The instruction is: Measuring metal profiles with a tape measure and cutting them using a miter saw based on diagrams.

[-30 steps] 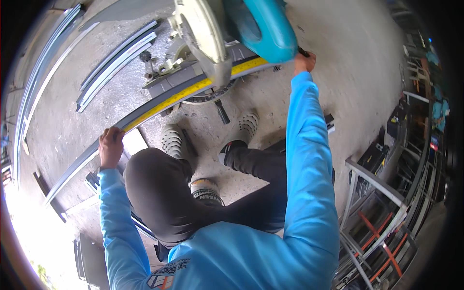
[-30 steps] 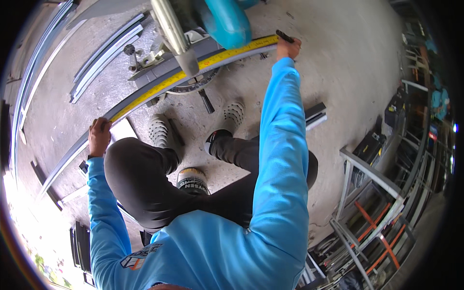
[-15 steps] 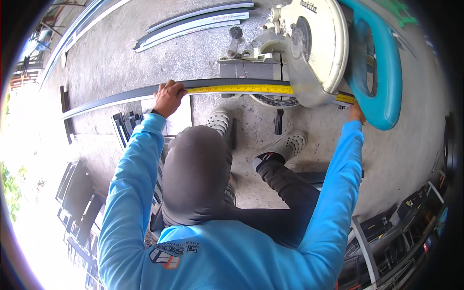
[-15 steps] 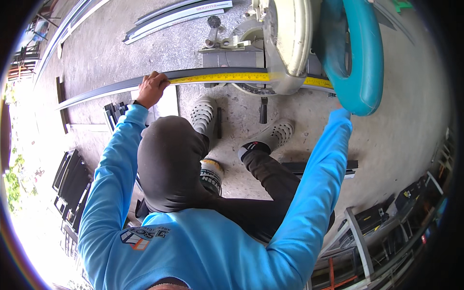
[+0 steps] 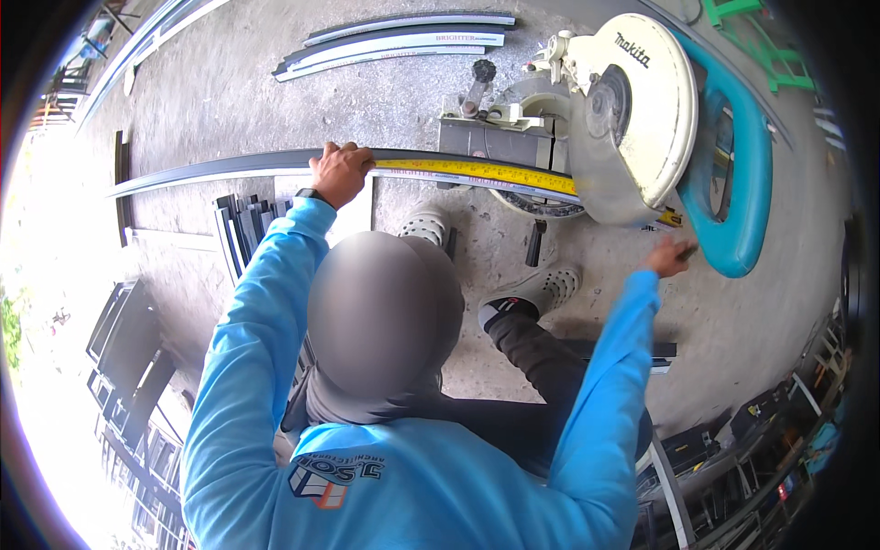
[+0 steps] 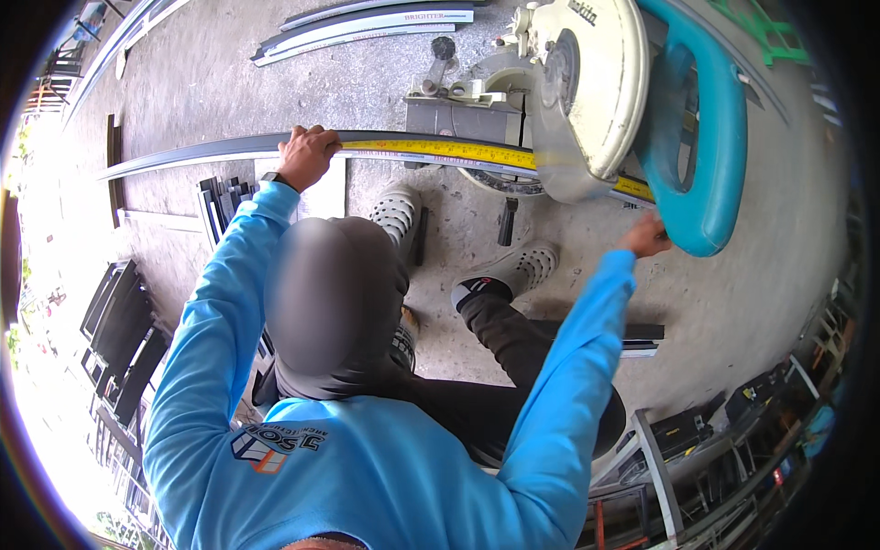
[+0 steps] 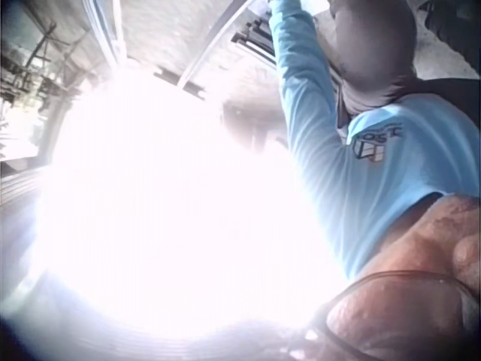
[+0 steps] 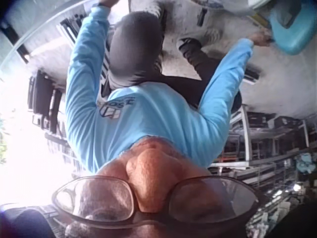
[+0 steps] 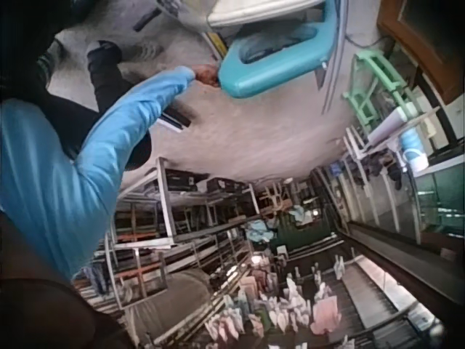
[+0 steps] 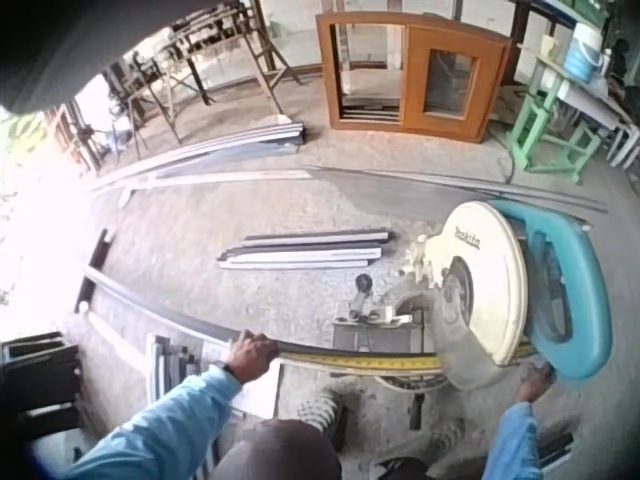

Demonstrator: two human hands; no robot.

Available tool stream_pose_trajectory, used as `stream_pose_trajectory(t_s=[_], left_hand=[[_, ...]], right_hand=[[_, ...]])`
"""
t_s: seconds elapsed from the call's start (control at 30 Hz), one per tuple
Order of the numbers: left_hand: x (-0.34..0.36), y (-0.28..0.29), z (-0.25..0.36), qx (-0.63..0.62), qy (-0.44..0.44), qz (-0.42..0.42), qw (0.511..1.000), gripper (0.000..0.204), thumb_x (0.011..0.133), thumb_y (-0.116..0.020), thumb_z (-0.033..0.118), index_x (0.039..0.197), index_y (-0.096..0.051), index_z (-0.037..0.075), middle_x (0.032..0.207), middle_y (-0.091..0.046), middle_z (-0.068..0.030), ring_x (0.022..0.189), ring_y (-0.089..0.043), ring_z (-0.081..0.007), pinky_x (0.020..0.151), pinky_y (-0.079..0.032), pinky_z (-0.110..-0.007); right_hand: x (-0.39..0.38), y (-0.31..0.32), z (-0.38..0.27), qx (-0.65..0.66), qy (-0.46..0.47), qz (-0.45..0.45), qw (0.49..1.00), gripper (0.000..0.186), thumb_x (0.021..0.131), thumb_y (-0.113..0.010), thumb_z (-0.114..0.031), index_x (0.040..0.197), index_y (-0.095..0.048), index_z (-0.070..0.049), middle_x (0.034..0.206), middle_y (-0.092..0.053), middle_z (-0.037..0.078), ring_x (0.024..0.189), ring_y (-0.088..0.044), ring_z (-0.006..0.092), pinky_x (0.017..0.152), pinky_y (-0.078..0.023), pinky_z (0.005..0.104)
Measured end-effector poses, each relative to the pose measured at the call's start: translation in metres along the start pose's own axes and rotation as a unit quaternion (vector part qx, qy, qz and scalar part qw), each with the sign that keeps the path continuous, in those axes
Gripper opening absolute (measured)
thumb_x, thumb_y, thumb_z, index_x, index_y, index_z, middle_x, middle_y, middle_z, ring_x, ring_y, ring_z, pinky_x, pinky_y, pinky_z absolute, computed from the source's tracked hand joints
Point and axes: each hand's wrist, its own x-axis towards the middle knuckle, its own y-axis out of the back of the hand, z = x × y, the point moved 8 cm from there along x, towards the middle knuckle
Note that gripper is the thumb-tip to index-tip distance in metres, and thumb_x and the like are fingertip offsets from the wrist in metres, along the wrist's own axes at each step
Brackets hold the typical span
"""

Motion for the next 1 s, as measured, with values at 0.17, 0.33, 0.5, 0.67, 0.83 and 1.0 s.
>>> stream_pose_trajectory(t_s=[0.17, 0.33, 0.5, 0.67, 0.83, 1.0], left_hand=[[-0.001, -0.002, -0.001, 0.007, 0.004, 0.025, 1.000, 0.017, 0.097, -0.059, 0.031, 0.104, -0.072, 0.021, 0.102, -0.066, 0.0010, 0.108, -0.054, -0.0287, 0.081, -0.041, -0.056], [-0.005, 0.001, 0.002, 0.017, -0.002, 0.041, 0.999, 0.017, 0.097, -0.059, 0.030, 0.104, -0.072, 0.021, 0.104, -0.067, 0.0008, 0.109, -0.054, -0.0287, 0.082, -0.042, -0.057], [-0.002, 0.002, 0.003, 0.021, 0.016, 0.019, 0.999, 0.017, 0.097, -0.060, 0.028, 0.106, -0.072, 0.021, 0.107, -0.067, -0.0003, 0.110, -0.054, -0.0298, 0.084, -0.042, -0.058], [-0.001, 0.001, 0.004, 0.026, 0.018, 0.010, 0.999, 0.019, 0.098, -0.059, 0.029, 0.108, -0.072, 0.020, 0.107, -0.067, -0.0016, 0.110, -0.054, -0.0298, 0.085, -0.042, -0.058], [0.001, -0.001, 0.005, 0.041, 0.015, 0.010, 0.999, 0.019, 0.099, -0.058, 0.029, 0.109, -0.072, 0.019, 0.107, -0.067, -0.0019, 0.110, -0.055, -0.0296, 0.084, -0.043, -0.059], [0.001, 0.000, 0.005, 0.036, 0.018, 0.018, 0.999, 0.017, 0.098, -0.059, 0.028, 0.106, -0.072, 0.019, 0.107, -0.067, -0.0018, 0.109, -0.055, -0.0300, 0.083, -0.043, -0.059]], right_hand=[[-0.187, -0.001, -0.022, -0.056, -0.121, -0.169, 0.977, 0.046, 0.103, -0.038, -0.043, 0.113, -0.063, -0.006, 0.080, -0.065, 0.012, 0.068, -0.062, 0.0237, 0.062, -0.050, 0.0387], [-0.336, -0.056, -0.124, 0.154, 0.081, -0.449, 0.876, 0.034, 0.099, -0.055, -0.027, 0.118, -0.066, -0.001, 0.101, -0.066, 0.013, 0.095, -0.062, 0.0269, 0.090, -0.047, 0.0386], [-0.368, -0.084, -0.183, 0.154, 0.249, -0.498, 0.816, 0.027, 0.094, -0.059, -0.019, 0.115, -0.061, -0.001, 0.102, -0.062, 0.018, 0.096, -0.059, 0.0347, 0.091, -0.046, 0.0427], [-0.366, -0.095, -0.184, 0.160, 0.293, -0.517, 0.788, 0.027, 0.090, -0.062, -0.021, 0.110, -0.055, -0.004, 0.106, -0.059, 0.019, 0.100, -0.057, 0.0379, 0.092, -0.045, 0.0452], [-0.372, -0.104, -0.179, 0.136, 0.327, -0.553, 0.754, 0.027, 0.087, -0.063, -0.019, 0.108, -0.055, -0.003, 0.103, -0.058, 0.021, 0.100, -0.057, 0.0404, 0.092, -0.045, 0.0473], [-0.369, -0.104, -0.182, 0.165, 0.324, -0.551, 0.751, 0.025, 0.086, -0.063, -0.016, 0.106, -0.055, -0.003, 0.102, -0.058, 0.021, 0.098, -0.057, 0.0411, 0.090, -0.047, 0.0473]])
